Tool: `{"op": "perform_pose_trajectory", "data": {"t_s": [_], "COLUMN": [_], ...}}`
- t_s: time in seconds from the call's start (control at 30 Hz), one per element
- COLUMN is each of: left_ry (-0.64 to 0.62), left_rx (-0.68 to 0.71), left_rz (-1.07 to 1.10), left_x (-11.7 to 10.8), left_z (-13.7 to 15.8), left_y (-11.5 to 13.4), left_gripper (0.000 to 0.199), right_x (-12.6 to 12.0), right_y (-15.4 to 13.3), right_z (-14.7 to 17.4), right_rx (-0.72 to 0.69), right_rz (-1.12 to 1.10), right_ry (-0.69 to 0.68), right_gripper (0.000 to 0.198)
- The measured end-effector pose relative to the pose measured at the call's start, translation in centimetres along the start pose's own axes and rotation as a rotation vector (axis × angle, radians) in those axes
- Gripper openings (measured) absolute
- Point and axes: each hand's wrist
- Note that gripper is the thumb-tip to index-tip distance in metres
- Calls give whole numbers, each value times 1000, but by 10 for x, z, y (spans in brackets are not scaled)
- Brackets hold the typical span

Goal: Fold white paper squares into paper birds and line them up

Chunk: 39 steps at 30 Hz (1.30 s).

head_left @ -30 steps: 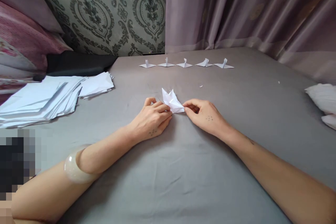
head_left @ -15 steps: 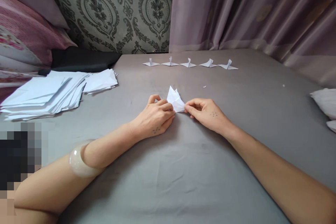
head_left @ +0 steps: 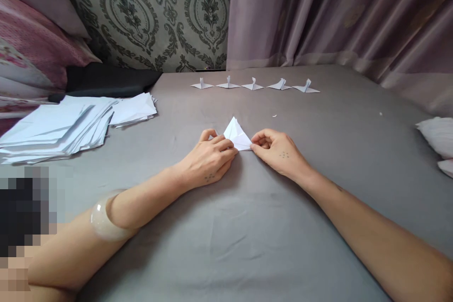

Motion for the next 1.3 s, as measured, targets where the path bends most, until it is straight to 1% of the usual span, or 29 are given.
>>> {"op": "perform_pose_trajectory", "data": {"t_s": [0.17,0.33,0.43,0.63,0.77,0.9,1.03,1.1,1.17,1.23,1.27,1.3], "left_ry": [-54,-93,-100,-111,-97,-31,23,110,286,447,477,465], "left_rx": [3,-5,-17,-52,-46,-44,-41,-61,-138,-208,-216,-200], "left_rz": [-6,20,21,27,26,17,8,-41,-145,-245,-269,-274], "left_x": [0,0,2,6,8,8,9,8,6,3,2,2], "left_z": [0,0,0,-5,-6,-3,-2,-1,0,1,1,2], "left_y": [-1,-3,-4,-4,-2,0,1,1,2,2,2,2], "left_gripper": [32,36,37,38,41,37,29,23,23,32,34,33], "right_x": [-4,-8,-8,-7,-7,-4,0,1,1,0,-1,-2], "right_y": [3,8,7,7,5,2,-1,-2,-3,-4,-4,-4], "right_z": [-2,-7,-9,-8,-5,0,3,4,5,7,8,8], "right_rx": [-3,76,93,69,7,-76,-115,-151,-260,-443,-541,-627], "right_rz": [83,67,61,52,72,118,98,84,106,207,281,359], "right_ry": [5,37,34,24,-16,-21,-29,-25,37,148,196,225], "right_gripper": [13,18,19,20,17,17,15,12,11,16,21,25]}}
Point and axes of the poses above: each hand's wrist, its own z-axis away from the middle knuckle, its own x-axis out of the palm, y = z × x, and after that the axes turned 13 degrees about y, right-handed
